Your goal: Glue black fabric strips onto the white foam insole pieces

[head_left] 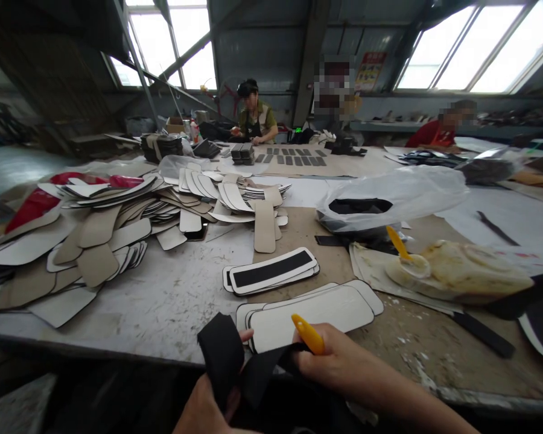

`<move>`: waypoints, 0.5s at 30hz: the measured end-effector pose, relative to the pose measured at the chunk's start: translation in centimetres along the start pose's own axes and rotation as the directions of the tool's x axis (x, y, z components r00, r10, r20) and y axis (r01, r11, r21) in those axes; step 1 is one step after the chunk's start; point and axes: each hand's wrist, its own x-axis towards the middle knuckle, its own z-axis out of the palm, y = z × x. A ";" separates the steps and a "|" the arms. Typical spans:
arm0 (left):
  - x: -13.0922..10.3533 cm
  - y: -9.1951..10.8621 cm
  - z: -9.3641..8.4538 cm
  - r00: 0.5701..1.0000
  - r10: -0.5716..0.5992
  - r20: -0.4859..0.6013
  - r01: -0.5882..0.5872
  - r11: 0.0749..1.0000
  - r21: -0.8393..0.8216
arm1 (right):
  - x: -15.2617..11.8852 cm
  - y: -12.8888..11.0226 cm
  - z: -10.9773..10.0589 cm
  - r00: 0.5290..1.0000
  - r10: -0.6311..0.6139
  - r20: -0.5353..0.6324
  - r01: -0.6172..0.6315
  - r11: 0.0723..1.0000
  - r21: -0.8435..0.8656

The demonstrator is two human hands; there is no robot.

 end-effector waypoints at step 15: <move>2.3 -0.6 -0.1 0.915 0.111 -0.387 0.020 0.947 0.320 | -3.6 5.6 -5.2 0.980 0.096 -0.173 -0.110 0.991 -0.074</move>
